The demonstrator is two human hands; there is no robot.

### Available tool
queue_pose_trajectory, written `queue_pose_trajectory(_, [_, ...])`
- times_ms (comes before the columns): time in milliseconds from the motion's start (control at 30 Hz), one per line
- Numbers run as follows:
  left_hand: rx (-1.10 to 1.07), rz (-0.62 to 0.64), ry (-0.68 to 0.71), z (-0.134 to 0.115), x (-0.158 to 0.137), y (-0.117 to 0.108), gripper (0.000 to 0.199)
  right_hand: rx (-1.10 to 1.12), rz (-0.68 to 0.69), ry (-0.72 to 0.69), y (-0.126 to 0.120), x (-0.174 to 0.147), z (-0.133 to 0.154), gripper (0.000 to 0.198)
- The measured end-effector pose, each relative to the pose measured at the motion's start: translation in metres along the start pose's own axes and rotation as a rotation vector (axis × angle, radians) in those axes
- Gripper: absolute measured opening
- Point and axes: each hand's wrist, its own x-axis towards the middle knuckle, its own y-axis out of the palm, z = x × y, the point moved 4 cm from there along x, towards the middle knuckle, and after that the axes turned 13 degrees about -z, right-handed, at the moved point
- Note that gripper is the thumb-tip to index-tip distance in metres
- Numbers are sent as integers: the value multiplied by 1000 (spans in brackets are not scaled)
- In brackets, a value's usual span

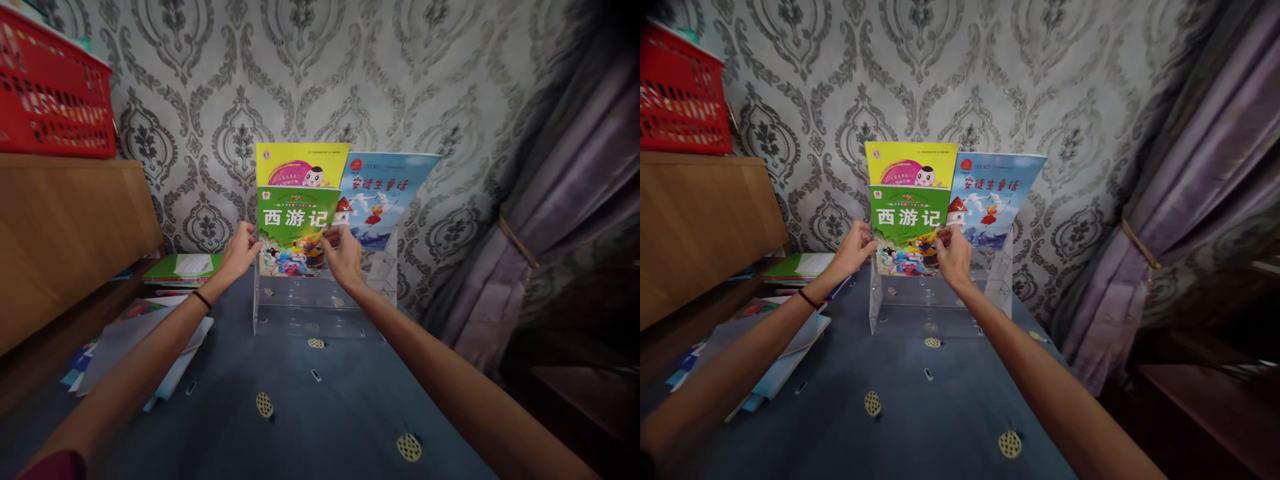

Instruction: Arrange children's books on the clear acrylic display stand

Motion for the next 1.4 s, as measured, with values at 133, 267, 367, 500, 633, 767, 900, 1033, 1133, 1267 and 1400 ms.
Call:
queue_pose_trajectory(133, [-4,10,1,0,-2,-2,29,8,-1,7,-1,-3,2,9])
queue_pose_trajectory(267, [-12,20,-3,0,-1,-2,30,8,9,21,-1,-6,3,10])
queue_pose_trajectory(367, [-17,19,-8,0,-1,-2,30,5,11,15,-2,-7,3,12])
queue_pose_trajectory(500, [-11,-6,16,-1,-2,-3,26,5,14,-5,-3,-8,2,13])
queue_pose_trajectory(633, [2,-17,38,-3,-2,-2,22,17,2,-12,-4,-8,0,15])
queue_pose_trajectory(767, [21,-37,28,-5,-3,-4,23,55,2,-24,-2,-10,-3,16])
queue_pose_trajectory(900, [27,-12,32,-6,-11,-7,22,73,-11,-16,-1,-16,-6,20])
queue_pose_trajectory(1033, [14,8,21,-2,-25,-12,23,60,6,-13,0,-21,-10,23])
queue_pose_trajectory(1133, [-13,41,10,3,-39,-16,24,58,23,-23,1,-23,-11,25])
queue_pose_trajectory(1267, [-2,89,-43,26,-55,-37,21,62,49,-1,-5,-31,-6,28])
queue_pose_trajectory(1400, [176,189,-94,68,-83,-90,14,89,167,15,-22,-68,11,29])
